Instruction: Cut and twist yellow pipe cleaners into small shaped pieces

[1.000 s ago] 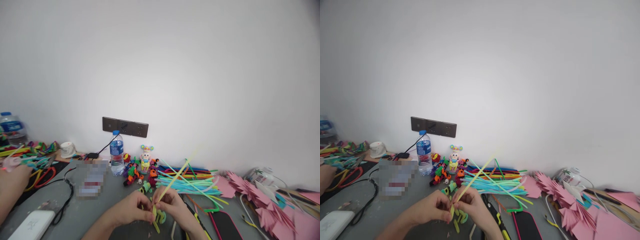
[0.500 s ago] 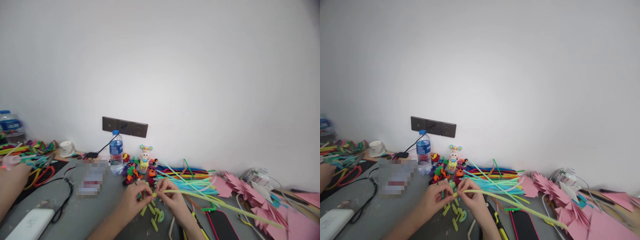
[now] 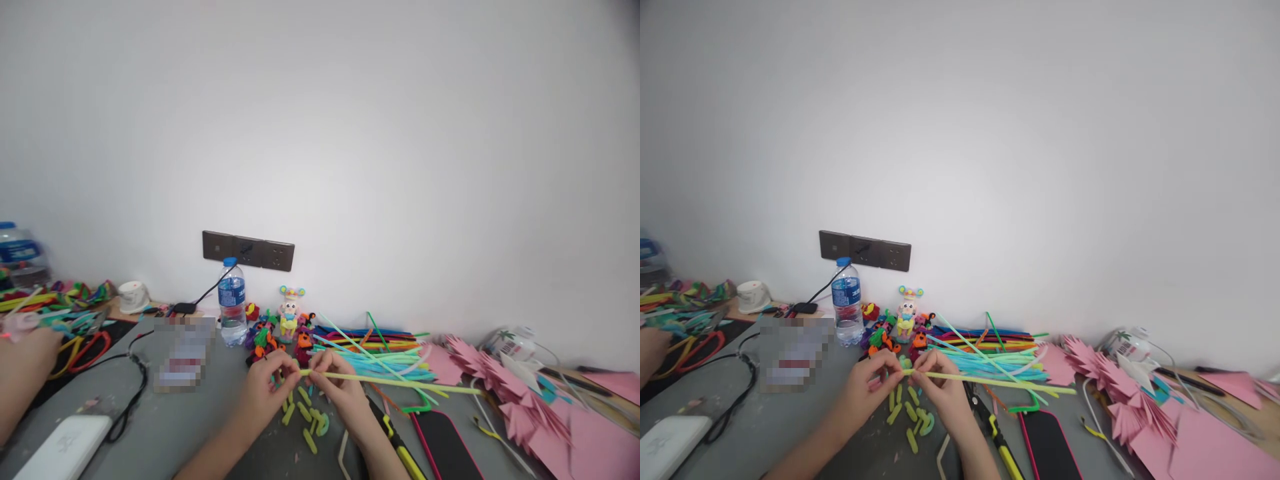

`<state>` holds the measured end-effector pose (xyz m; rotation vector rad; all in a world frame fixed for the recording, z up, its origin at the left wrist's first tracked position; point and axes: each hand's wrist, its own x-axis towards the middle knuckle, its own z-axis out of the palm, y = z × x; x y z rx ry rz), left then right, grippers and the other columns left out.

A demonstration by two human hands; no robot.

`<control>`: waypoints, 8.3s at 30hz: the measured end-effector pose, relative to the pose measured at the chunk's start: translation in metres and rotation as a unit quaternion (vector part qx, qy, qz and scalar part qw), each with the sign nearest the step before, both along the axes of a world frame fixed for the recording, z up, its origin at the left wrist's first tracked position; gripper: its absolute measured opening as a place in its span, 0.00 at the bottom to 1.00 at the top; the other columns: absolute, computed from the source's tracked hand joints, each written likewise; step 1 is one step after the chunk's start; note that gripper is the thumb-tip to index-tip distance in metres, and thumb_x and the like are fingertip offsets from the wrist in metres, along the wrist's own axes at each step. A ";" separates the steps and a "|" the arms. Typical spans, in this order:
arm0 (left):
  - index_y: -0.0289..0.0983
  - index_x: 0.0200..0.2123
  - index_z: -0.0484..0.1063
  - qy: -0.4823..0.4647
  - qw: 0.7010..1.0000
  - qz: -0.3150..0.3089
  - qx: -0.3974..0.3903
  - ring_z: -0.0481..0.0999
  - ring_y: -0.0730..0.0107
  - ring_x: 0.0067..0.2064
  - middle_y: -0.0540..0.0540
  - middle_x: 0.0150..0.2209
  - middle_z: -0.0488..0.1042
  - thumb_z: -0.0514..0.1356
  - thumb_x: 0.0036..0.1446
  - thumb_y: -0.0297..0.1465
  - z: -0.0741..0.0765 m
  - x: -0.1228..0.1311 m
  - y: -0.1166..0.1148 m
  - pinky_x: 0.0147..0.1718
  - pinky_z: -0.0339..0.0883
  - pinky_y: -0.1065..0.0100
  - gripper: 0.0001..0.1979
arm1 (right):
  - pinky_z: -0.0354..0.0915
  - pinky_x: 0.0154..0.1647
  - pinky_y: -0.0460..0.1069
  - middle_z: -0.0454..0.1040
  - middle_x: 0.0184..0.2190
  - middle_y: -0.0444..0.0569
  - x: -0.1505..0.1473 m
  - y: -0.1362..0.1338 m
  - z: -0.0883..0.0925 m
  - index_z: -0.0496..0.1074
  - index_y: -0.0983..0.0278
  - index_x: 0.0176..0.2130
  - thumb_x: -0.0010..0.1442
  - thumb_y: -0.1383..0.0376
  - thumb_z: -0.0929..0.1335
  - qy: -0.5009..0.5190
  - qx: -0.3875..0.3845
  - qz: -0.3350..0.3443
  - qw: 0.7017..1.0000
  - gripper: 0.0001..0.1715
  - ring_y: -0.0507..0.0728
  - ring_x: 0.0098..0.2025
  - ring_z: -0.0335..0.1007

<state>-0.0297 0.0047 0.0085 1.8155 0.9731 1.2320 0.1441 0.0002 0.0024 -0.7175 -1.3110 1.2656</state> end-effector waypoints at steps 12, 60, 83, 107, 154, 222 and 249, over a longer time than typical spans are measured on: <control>0.36 0.26 0.75 -0.367 0.866 -0.050 -0.337 0.66 0.80 0.26 0.53 0.25 0.71 0.73 0.40 0.36 -0.010 0.018 -0.004 0.25 0.59 0.78 0.14 | 0.62 0.34 0.47 0.70 0.28 0.45 -0.010 0.005 -0.015 0.69 0.63 0.25 0.53 0.65 0.74 -0.042 0.126 -0.071 0.989 0.10 0.54 0.32 0.67; 0.38 0.22 0.76 0.041 0.998 -0.006 -0.057 0.62 0.71 0.23 0.50 0.22 0.69 0.64 0.49 0.30 -0.010 0.006 0.003 0.26 0.50 0.71 0.06 | 0.64 0.30 0.46 0.72 0.23 0.43 0.001 0.008 -0.008 0.73 0.65 0.27 0.45 0.58 0.77 -0.052 -0.065 -0.017 0.996 0.15 0.52 0.26 0.68; 0.34 0.27 0.71 -0.329 0.851 -0.063 -0.404 0.53 0.83 0.21 0.56 0.24 0.60 0.72 0.40 0.41 -0.003 0.016 -0.007 0.16 0.44 0.80 0.19 | 0.61 0.32 0.48 0.69 0.28 0.46 -0.010 -0.003 0.005 0.71 0.62 0.26 0.56 0.63 0.71 -0.159 0.168 -0.152 0.961 0.09 0.55 0.32 0.65; 0.32 0.19 0.73 -0.215 0.896 -0.192 -0.338 0.52 0.82 0.20 0.53 0.20 0.63 0.72 0.40 0.44 0.000 0.013 -0.010 0.19 0.45 0.74 0.20 | 0.65 0.37 0.49 0.72 0.33 0.47 0.006 -0.007 0.010 0.75 0.62 0.29 0.51 0.57 0.75 0.000 0.004 0.050 0.999 0.12 0.55 0.35 0.68; 0.35 0.26 0.75 0.190 0.981 -0.027 0.008 0.68 0.70 0.28 0.48 0.26 0.69 0.53 0.61 0.33 -0.012 0.008 -0.002 0.27 0.54 0.71 0.16 | 0.65 0.31 0.47 0.71 0.24 0.43 0.010 0.007 -0.006 0.72 0.64 0.29 0.53 0.56 0.72 -0.102 -0.009 -0.007 0.995 0.13 0.52 0.26 0.68; 0.32 0.26 0.80 0.045 0.983 -0.072 -0.162 0.56 0.75 0.23 0.52 0.18 0.65 0.65 0.46 0.38 -0.007 0.004 0.003 0.23 0.47 0.72 0.13 | 0.64 0.33 0.48 0.74 0.27 0.46 0.012 0.001 0.002 0.77 0.63 0.29 0.52 0.57 0.74 -0.147 0.008 -0.004 0.989 0.11 0.55 0.30 0.69; 0.35 0.31 0.75 -0.424 0.777 -0.076 -0.460 0.72 0.79 0.26 0.52 0.27 0.73 0.74 0.39 0.31 -0.011 0.020 -0.010 0.22 0.63 0.79 0.15 | 0.65 0.37 0.50 0.72 0.30 0.48 -0.003 -0.008 0.013 0.73 0.62 0.29 0.59 0.65 0.69 -0.218 0.254 -0.147 0.931 0.06 0.57 0.35 0.69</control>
